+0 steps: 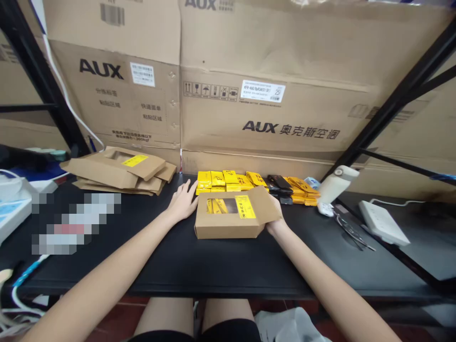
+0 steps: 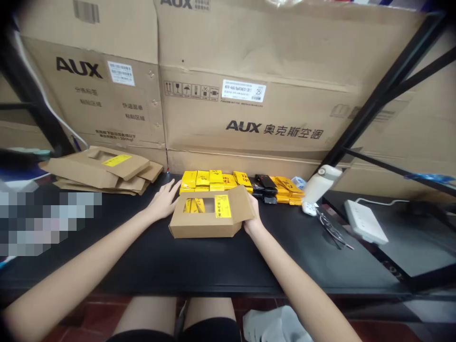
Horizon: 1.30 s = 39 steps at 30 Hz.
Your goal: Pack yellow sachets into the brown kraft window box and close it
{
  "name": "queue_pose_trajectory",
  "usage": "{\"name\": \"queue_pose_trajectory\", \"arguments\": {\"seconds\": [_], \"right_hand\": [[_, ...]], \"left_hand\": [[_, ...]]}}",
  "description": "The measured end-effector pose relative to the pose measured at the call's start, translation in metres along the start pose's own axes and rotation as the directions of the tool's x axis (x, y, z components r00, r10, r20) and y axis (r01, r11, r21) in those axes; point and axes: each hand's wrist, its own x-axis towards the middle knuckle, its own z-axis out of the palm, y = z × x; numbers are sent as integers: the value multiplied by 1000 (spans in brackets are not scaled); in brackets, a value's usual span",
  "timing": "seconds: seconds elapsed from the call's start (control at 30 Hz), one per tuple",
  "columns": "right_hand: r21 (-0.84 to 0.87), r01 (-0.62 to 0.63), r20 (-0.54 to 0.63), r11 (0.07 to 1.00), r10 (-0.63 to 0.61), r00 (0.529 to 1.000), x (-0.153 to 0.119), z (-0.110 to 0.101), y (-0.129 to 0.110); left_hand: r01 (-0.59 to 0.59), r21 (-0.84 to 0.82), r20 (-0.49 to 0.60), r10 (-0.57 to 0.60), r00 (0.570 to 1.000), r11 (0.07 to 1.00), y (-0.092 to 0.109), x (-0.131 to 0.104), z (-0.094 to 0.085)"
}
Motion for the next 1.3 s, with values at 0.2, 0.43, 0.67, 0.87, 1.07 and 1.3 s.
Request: {"name": "queue_pose_trajectory", "arguments": {"seconds": [0.2, 0.43, 0.67, 0.87, 1.07, 1.3], "right_hand": [[17, 4, 1, 1000, -4, 1000, -1, 0, 0], [2, 12, -5, 1000, -12, 1000, -3, 1, -2], [-45, 22, 7, 999, -22, 1000, -4, 1, -2], [-27, 9, 18, 1000, -8, 1000, -1, 0, 0], [0, -19, 0, 1000, 19, 1000, -2, 1, -1], [-15, 16, -6, 1000, -16, 1000, -1, -2, 0]], "left_hand": [[6, -4, 16, -5, 1000, 1000, -1, 0, -1], [-31, -10, 8, 31, 999, 999, -2, 1, 1], [-138, -63, 23, 140, 990, 988, -7, 4, 8], [-139, -93, 57, 144, 988, 986, -8, 5, 8], [-120, -148, 71, 131, 989, 982, -5, 4, 3], [-117, -124, 58, 124, 991, 985, -5, 4, 3]]}}
